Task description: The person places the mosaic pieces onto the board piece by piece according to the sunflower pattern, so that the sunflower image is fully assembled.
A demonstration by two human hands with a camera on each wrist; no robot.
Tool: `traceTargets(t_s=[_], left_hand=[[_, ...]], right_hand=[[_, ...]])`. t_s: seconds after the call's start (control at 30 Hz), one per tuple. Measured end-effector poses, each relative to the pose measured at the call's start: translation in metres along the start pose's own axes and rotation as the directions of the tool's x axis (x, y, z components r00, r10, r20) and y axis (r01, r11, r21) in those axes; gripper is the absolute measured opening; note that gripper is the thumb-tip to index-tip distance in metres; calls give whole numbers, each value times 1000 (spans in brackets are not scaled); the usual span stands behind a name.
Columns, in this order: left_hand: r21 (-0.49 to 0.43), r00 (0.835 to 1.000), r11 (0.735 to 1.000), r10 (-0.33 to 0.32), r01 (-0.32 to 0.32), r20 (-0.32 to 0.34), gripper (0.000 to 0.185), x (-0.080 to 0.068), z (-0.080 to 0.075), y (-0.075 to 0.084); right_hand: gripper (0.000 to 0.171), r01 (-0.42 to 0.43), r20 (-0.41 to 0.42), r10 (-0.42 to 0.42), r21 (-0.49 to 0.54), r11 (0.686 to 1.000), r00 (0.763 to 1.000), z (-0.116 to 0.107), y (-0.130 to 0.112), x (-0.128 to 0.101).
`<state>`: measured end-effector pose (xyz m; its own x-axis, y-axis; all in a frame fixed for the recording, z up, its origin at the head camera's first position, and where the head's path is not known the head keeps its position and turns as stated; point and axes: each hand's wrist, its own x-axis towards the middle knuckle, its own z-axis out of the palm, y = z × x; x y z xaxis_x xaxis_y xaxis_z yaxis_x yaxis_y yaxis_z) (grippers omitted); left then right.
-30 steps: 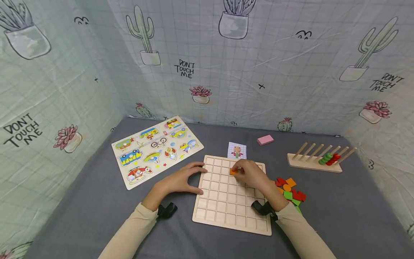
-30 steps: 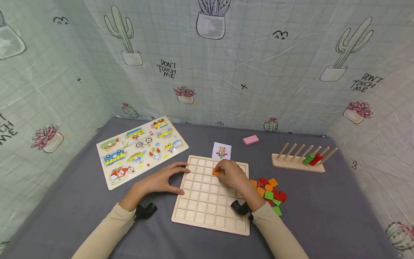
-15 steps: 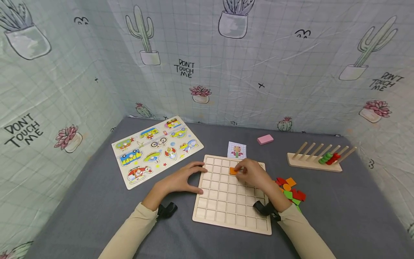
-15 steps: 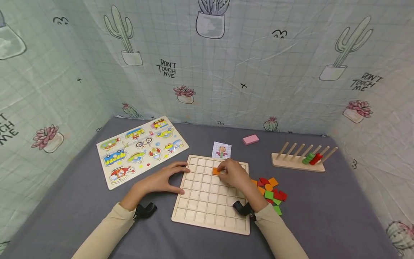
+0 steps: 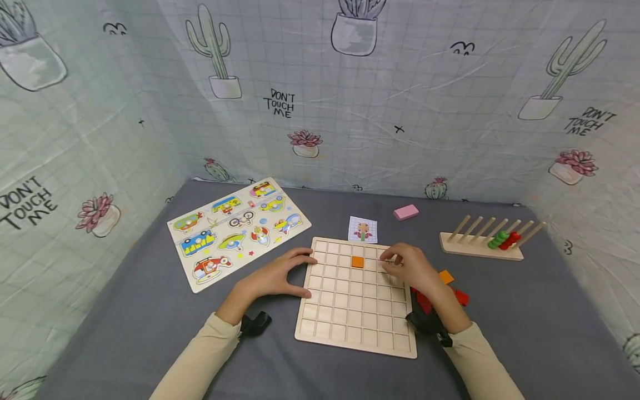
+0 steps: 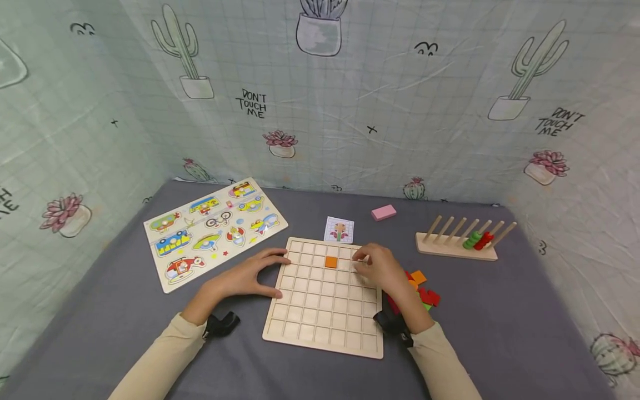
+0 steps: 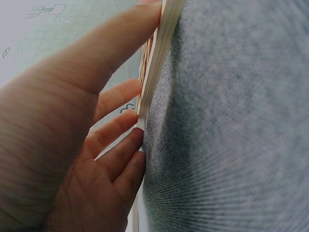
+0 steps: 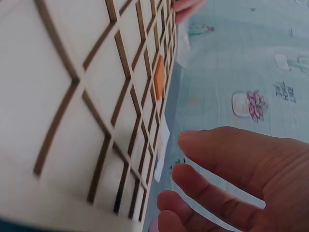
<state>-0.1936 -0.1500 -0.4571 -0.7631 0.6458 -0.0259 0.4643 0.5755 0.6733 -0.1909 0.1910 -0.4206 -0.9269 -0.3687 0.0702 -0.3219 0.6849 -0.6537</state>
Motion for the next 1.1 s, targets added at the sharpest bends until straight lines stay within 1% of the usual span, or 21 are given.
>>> traceTargets(t_s=[0.2,0.5,0.73,0.87,1.0,1.1], left_hand=[[-3,1000,1000,-11,11,2,71,-1,-1,1],[-9,1000,1000,-7,7,-4,71,-2,-1,-1],[-8,1000,1000,4,-4,-8,72,-2,0,-2],[-12,1000,1000,10,-10,-10,71,-2,0,-2],[-11,1000,1000,9,-9,-10,71,-2,0,-1],[-11,1000,1000,9,-10,-7,71,-1,0,-1]], right_hand=[[13,-26,-24,25,-28,999,999,-14,10,-13],[17,-107,18,107,-17,994,994,-25,25,-30],[18,-108,14,108,-41,993,994,-35,36,-37],[18,-114,43,116,-49,992,992,-39,39,-40],[18,-151,81,153,-27,988,985,-41,41,-42],[18,-175,93,176,-17,984,980,-41,43,-42]])
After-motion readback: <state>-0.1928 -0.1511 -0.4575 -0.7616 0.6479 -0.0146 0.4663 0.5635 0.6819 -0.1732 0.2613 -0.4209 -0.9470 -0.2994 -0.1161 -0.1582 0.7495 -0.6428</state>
